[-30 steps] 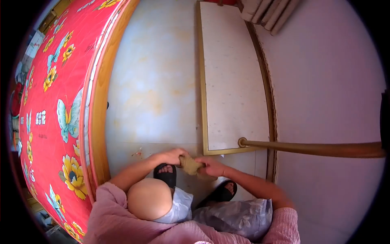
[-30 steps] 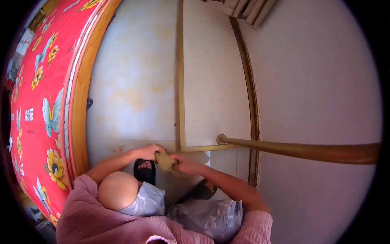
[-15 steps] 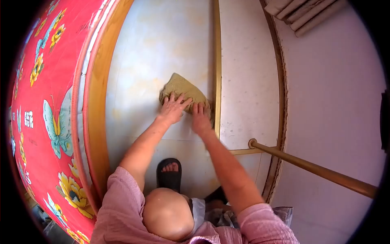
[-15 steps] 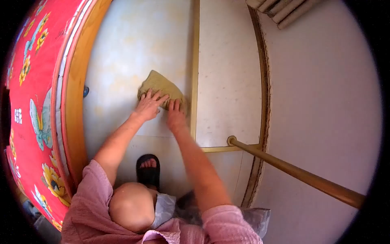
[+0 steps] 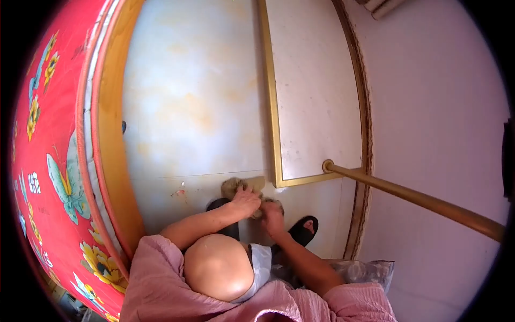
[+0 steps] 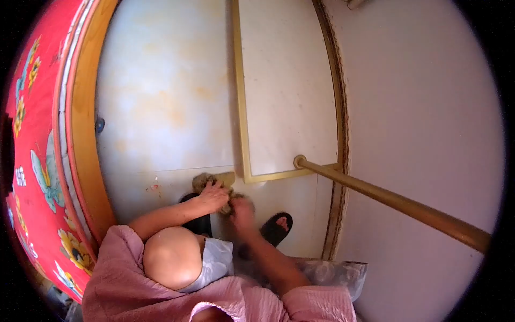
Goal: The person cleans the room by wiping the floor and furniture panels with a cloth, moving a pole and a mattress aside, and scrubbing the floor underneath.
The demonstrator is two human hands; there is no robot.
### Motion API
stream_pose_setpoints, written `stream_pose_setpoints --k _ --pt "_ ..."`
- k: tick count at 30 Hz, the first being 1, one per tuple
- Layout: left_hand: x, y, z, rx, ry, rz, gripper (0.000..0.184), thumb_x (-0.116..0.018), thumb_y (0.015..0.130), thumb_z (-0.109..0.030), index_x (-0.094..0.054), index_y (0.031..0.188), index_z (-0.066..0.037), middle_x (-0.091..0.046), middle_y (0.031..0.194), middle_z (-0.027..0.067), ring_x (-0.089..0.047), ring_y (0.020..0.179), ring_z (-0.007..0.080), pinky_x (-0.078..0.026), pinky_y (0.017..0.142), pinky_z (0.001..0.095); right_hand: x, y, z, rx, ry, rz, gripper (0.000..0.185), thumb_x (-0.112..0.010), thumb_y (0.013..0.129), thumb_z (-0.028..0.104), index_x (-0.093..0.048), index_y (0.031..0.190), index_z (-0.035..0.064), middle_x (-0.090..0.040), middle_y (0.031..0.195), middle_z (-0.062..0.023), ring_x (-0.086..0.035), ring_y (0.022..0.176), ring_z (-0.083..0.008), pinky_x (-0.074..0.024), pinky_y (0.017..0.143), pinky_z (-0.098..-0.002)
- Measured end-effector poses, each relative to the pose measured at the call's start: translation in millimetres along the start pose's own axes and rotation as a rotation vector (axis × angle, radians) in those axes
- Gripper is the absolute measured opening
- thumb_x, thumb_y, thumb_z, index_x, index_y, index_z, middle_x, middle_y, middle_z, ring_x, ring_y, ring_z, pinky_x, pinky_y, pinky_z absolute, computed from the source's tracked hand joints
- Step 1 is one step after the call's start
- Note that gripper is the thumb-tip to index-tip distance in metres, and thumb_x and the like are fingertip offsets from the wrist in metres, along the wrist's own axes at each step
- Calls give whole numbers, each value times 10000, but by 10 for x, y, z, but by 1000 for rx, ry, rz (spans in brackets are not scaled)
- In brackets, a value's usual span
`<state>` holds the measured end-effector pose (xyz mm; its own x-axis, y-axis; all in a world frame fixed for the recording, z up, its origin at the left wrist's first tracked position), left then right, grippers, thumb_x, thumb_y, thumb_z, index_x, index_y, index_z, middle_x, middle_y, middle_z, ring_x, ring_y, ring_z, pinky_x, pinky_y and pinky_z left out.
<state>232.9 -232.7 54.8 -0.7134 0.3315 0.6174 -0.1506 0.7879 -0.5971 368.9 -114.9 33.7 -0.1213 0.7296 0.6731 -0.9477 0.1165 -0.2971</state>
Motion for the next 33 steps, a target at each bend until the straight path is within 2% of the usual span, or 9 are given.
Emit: stream_pose_setpoints --k 3,6,9,16,20,22,28,30,33 --pt "218 95 -268 -93 -134 -3 325 -567 800 -88 -657 1112 -96 -576 1178 102 -493 1130 342 -435 868 511 508 -23 105 26 -202 -360 363 -514 590 -88 -600 908 63 -575 845 -138 -534 879 -383 -437 828 -447" --pt "39 423 -618 -228 -8 -521 374 -563 819 -127 -615 1188 -85 -584 1123 121 -517 1091 329 -454 868 463 889 -9 -60 -187 -316 -568 330 -530 620 -68 -576 916 70 -576 929 -153 -514 905 -393 -416 787 -475" --pt "-216 848 -738 -169 333 -644 343 -568 821 -175 -659 1126 -49 -592 1082 135 -528 1071 312 -486 826 467 813 32 -509 -219 -419 -523 395 -581 665 -25 -567 1051 60 -550 1091 -182 -504 986 -409 -424 844 -491" --pt "-55 383 -211 -260 313 -124 219 -610 798 -120 -731 955 -27 -636 1126 169 -591 1059 352 -527 808 473 117 39 -78 -179 -399 -96 522 -680 657 69 -552 1163 69 -511 1216 -177 -494 1065 -419 -428 905 -498" --pt "389 262 526 -41 250 513 336 -741 728 -205 -727 1014 -29 -712 1053 119 -676 952 264 -539 803 414 -459 370 219 107 156 11 488 -634 695 14 -583 1179 54 -597 1130 -195 -558 1041 -361 -441 939 -439" --pt "710 199 925 192 100 606 347 -746 726 -240 -723 984 -10 -711 1024 121 -669 915 258 -536 782 408 -535 653 497 -127 538 146 440 -564 754 -7 -588 1191 41 -654 1040 -164 -598 942 -269 -458 904 -350" --pt "2008 138 1145 55 -494 347 170 -595 785 -163 -707 815 -38 -673 764 65 -573 721 149 -476 690 341 754 1237 681 -303 1343 245 385 -530 772 43 -608 1149 55 -637 961 -33 -586 919 -137 -489 811 -295" --pt "2409 -8 706 105 -780 242 197 -598 824 -211 -684 820 -34 -655 775 61 -544 760 115 -466 728 331 1246 1360 409 -288 1327 263 426 -532 755 32 -594 1175 55 -628 988 -36 -596 914 -149 -496 812 -295" --pt "2286 407 698 27 -754 -76 258 -581 878 -259 -667 938 -23 -653 896 108 -582 838 177 -473 787 350 1848 1354 99 -383 674 -9 417 -548 832 96 -551 1245 37 -598 1169 -154 -580 1072 -273 -463 950 -366"
Point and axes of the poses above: each hand's wrist, its own y-axis towards the middle knuckle, its own x-axis out of the back of the hand, z = x × y, the point moved 1 cm from there along y, towards the middle knuckle
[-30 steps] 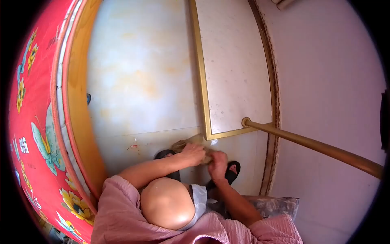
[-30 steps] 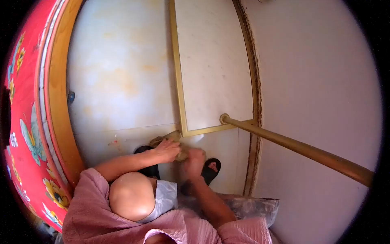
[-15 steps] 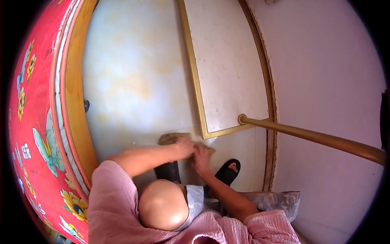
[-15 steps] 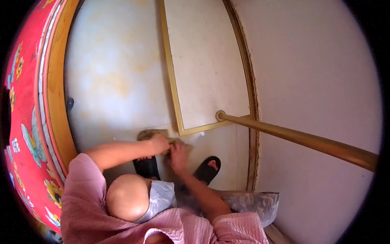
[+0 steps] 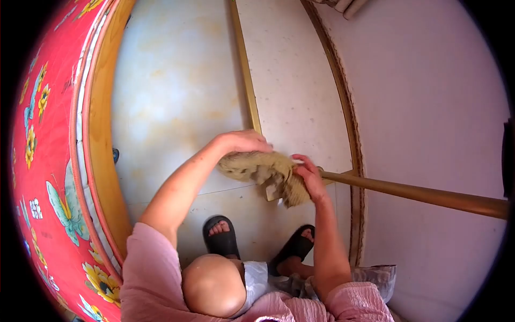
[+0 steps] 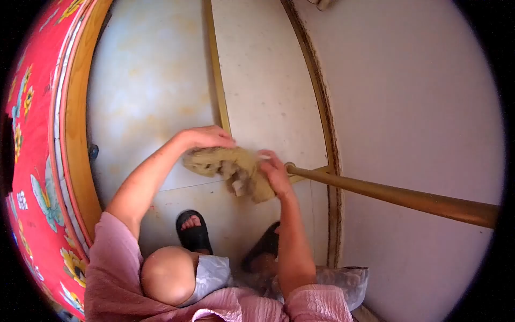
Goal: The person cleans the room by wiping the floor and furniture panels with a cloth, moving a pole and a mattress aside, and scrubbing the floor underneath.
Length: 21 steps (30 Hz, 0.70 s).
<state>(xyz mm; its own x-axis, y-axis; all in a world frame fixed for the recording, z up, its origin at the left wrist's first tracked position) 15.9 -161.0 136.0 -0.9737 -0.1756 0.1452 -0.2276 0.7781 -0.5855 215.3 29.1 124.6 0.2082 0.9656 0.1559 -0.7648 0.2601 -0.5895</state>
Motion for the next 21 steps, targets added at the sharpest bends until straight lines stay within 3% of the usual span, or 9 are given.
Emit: stream_pose_setpoints --k 2,4,7,10,13,17,19,20,21 --pt "-90 220 219 -23 159 -434 292 -563 903 -254 -648 1061 -23 -644 978 153 -593 943 265 -469 840 394 194 44 -206 197 -537 -352 419 -555 876 146 -529 1279 33 -562 1245 -205 -538 1155 -336 -422 1013 -398" --pt "-218 236 297 -76 303 -802 277 -528 929 -168 -631 1154 -43 -603 1078 190 -563 1037 380 -466 887 456 168 -63 -151 395 -499 -409 428 -554 902 186 -519 1304 43 -532 1287 -220 -490 1204 -370 -388 1048 -421" --pt "-713 176 464 -468 406 -961 330 -607 891 -178 -614 1207 -81 -549 1209 154 -504 1125 350 -442 927 472 -21 -127 -271 573 -658 -420 482 -602 873 183 -514 1332 64 -500 1342 -198 -440 1252 -399 -345 1081 -466" --pt "-1124 31 382 -518 719 -780 423 -648 852 -142 -570 1266 -98 -478 1312 140 -450 1198 343 -431 960 465 -293 -68 -440 543 -886 -401 562 -664 812 190 -506 1339 77 -462 1388 -184 -369 1307 -415 -300 1090 -526" --pt "-1066 176 336 -361 720 -625 507 -651 809 -92 -549 1305 -97 -458 1334 120 -417 1229 331 -423 990 442 -420 39 -510 515 -939 -490 619 -694 778 197 -495 1353 80 -459 1394 -173 -359 1321 -408 -302 1070 -539" --pt "-960 222 414 -343 809 -477 569 -634 755 -17 -541 1312 -92 -471 1308 112 -425 1213 337 -419 1002 437 -593 81 -377 345 -997 -514 583 -646 756 50 -522 1323 101 -501 1349 -125 -456 1195 -381 -377 1001 -498" --pt "-899 27 332 -251 819 -348 583 -613 748 6 -535 1317 -92 -471 1303 107 -426 1212 339 -422 1002 445 -735 22 -401 463 -974 -538 585 -592 704 -25 -538 1275 90 -548 1264 -116 -502 1077 -375 -447 898 -480" --pt "-887 -49 373 -282 796 -378 525 -572 764 25 -572 1280 -75 -514 1255 119 -466 1191 361 -445 977 446 -796 -16 -412 455 -929 -487 575 -585 703 -30 -545 1264 88 -556 1242 -123 -501 1073 -379 -449 901 -464" --pt "-814 -99 385 -205 822 -226 505 -556 775 25 -585 1268 -78 -528 1239 128 -480 1185 365 -447 977 444 -858 -61 -378 448 -880 -432 565 -578 702 -35 -552 1253 87 -563 1219 -131 -499 1068 -383 -451 905 -448"
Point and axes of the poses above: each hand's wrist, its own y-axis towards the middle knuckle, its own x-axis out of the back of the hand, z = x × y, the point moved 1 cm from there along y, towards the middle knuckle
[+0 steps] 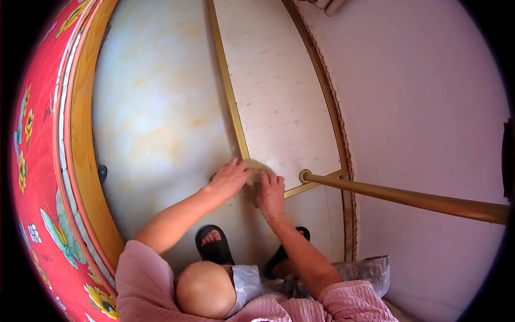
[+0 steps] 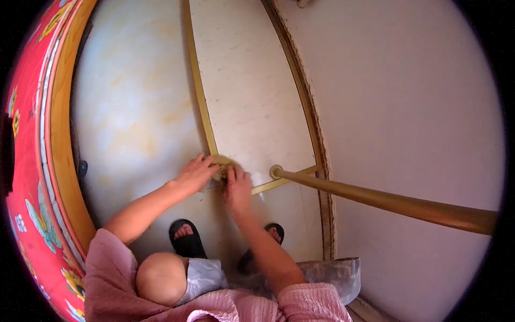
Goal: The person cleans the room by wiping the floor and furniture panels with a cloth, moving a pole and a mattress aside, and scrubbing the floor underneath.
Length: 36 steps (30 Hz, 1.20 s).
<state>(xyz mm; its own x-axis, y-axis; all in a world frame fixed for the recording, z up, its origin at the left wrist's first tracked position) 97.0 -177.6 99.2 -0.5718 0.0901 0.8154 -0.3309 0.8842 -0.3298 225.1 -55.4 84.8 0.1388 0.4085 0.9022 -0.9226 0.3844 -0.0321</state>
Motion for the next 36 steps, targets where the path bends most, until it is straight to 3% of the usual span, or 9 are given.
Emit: stream_pose_setpoints --k 5,8,10,12,16,19,28,34,36 --pt "645 -104 189 155 -166 548 431 -526 816 10 -644 1214 -108 -582 1154 162 -533 1157 364 -448 985 418 60 32 155 30 419 204 510 -557 726 -57 -570 1224 49 -575 1167 -170 -518 1046 -390 -442 936 -428" --pt "905 88 152 94 -198 162 435 -539 835 -17 -620 1246 -134 -565 1223 162 -518 1182 344 -442 996 411 214 325 -7 18 477 -32 488 -528 737 -55 -579 1213 38 -584 1139 -186 -528 1046 -387 -427 952 -439" --pt "825 456 66 27 -185 -129 464 -533 820 1 -603 1254 -148 -561 1252 141 -513 1211 385 -462 960 453 349 654 -308 137 327 -267 519 -509 724 -64 -563 1228 48 -593 1128 -170 -530 1051 -372 -419 932 -455" --pt "622 1050 -104 -65 -23 -336 462 -535 853 -54 -566 1300 -167 -521 1327 126 -457 1272 388 -436 995 478 712 936 -393 3 84 -361 494 -522 729 -91 -590 1193 61 -598 1164 -158 -527 1096 -347 -421 949 -429" --pt "107 1867 -513 -52 291 -339 434 -525 897 -190 -549 1329 -160 -426 1454 109 -373 1345 395 -353 1054 552 523 1215 -1066 -520 -83 -241 617 -597 749 -5 -482 1342 119 -478 1356 -144 -482 1143 -412 -426 988 -466" --pt "-181 1877 -401 -129 297 -518 438 -522 894 -195 -555 1330 -160 -436 1444 110 -373 1334 402 -316 1058 579 144 1167 -1188 -356 -384 -403 534 -613 792 61 -479 1306 113 -485 1332 -135 -477 1171 -402 -450 932 -515" --pt "-145 440 -72 -161 361 -231 528 -598 818 -109 -522 1337 -47 -388 1470 171 -377 1332 387 -311 1080 530 84 409 -290 -150 -125 -53 614 -636 693 1 -525 1293 68 -511 1316 -131 -493 1083 -393 -451 902 -473" --pt "152 57 -20 -115 11 239 488 -608 774 -5 -617 1251 -105 -501 1365 128 -465 1232 387 -380 1033 489 225 59 -94 -161 160 180 474 -583 706 -37 -618 1167 68 -609 1150 -145 -542 974 -372 -460 870 -421" --pt "419 296 73 -48 -147 208 495 -623 734 34 -643 1204 -118 -542 1316 93 -503 1172 362 -411 996 468 237 220 -302 -143 332 40 465 -561 699 -46 -628 1144 71 -618 1115 -139 -555 1013 -351 -460 882 -425"
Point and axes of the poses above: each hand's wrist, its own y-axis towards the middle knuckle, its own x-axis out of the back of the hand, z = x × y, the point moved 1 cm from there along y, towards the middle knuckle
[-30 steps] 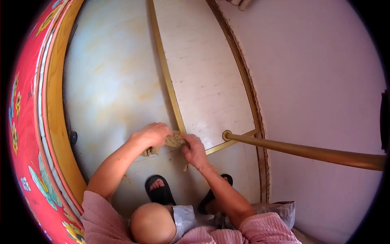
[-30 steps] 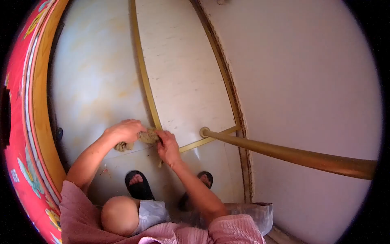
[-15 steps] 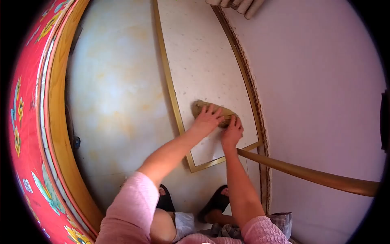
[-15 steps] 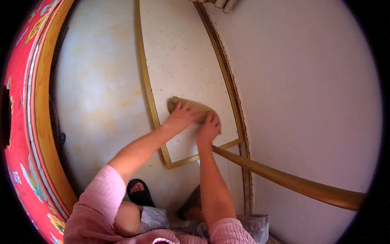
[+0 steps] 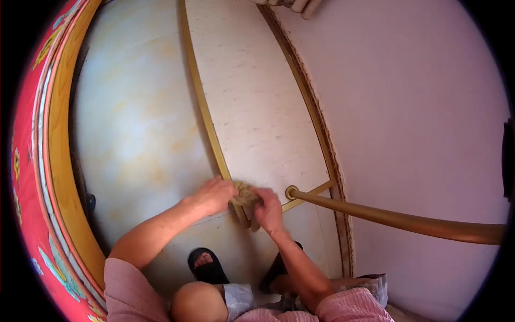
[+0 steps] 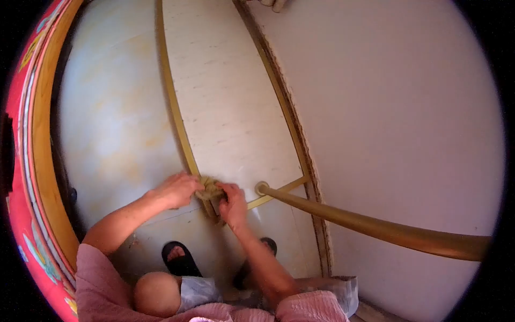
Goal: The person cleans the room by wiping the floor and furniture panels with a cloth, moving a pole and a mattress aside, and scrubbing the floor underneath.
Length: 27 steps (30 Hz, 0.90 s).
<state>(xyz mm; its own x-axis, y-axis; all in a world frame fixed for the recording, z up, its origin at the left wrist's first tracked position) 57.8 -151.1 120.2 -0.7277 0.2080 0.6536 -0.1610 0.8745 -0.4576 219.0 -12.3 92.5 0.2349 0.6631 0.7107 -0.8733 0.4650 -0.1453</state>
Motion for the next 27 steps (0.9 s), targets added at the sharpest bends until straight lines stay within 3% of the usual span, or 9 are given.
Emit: stream_pose_setpoints --k 4,6,9,12,17,18,20,24,27 --pt "292 526 -213 -151 228 -555 435 -605 754 -3 -633 1176 -102 -544 1322 62 -510 1163 318 -437 965 448 469 580 50 160 -180 -415 505 -552 705 -42 -607 1181 118 -596 1170 -129 -513 1110 -359 -453 888 -465" --pt "350 992 -437 -192 310 -641 389 -579 806 -81 -623 1191 -114 -534 1338 50 -492 1191 297 -435 963 450 625 801 -38 -48 -273 -530 497 -564 737 -28 -571 1220 86 -551 1261 -164 -485 1172 -372 -389 994 -460" --pt "56 1542 -469 -297 454 -536 377 -559 846 -164 -638 1215 -162 -500 1394 18 -433 1294 287 -382 1037 441 350 998 -578 -463 -318 -673 514 -599 825 95 -504 1328 144 -442 1400 -127 -419 1254 -379 -386 1034 -480" --pt "-76 1697 -330 -371 517 -470 377 -567 853 -188 -652 1220 -209 -472 1435 -7 -392 1348 290 -335 1087 434 256 1079 -657 -552 -495 -624 492 -592 858 151 -504 1342 147 -441 1411 -120 -404 1283 -363 -382 1048 -485" --pt "137 1877 169 -250 502 -737 381 -579 855 -191 -652 1220 -274 -447 1462 -18 -364 1373 291 -319 1098 440 219 1805 -837 -151 -494 -497 526 -628 820 167 -520 1332 114 -450 1392 -171 -393 1266 -403 -329 1075 -498" --pt "322 1851 302 -120 588 -574 454 -559 899 -227 -551 1340 -331 -351 1539 -23 -313 1416 295 -259 1130 470 188 2023 -712 -87 -522 -425 528 -629 833 184 -512 1344 123 -453 1393 -164 -397 1262 -399 -334 1072 -497" --pt "598 1723 695 35 565 -647 488 -544 900 -166 -529 1355 -341 -359 1535 -10 -324 1406 310 -265 1118 506 115 2423 -443 131 -443 -253 485 -582 885 184 -499 1362 158 -429 1427 -161 -379 1279 -412 -333 1081 -499" --pt "848 1279 1149 114 274 -729 448 -536 880 -79 -611 1276 -275 -467 1445 27 -375 1359 294 -265 1115 502 -99 2664 283 157 -499 11 448 -547 900 172 -516 1347 161 -467 1400 -142 -420 1252 -412 -353 1072 -488" --pt "690 1019 943 136 323 -719 515 -570 783 49 -634 1237 -186 -496 1400 60 -434 1267 292 -344 1023 425 -220 2515 137 369 -496 -46 446 -542 864 89 -552 1306 149 -524 1334 -131 -443 1229 -410 -371 1056 -491"
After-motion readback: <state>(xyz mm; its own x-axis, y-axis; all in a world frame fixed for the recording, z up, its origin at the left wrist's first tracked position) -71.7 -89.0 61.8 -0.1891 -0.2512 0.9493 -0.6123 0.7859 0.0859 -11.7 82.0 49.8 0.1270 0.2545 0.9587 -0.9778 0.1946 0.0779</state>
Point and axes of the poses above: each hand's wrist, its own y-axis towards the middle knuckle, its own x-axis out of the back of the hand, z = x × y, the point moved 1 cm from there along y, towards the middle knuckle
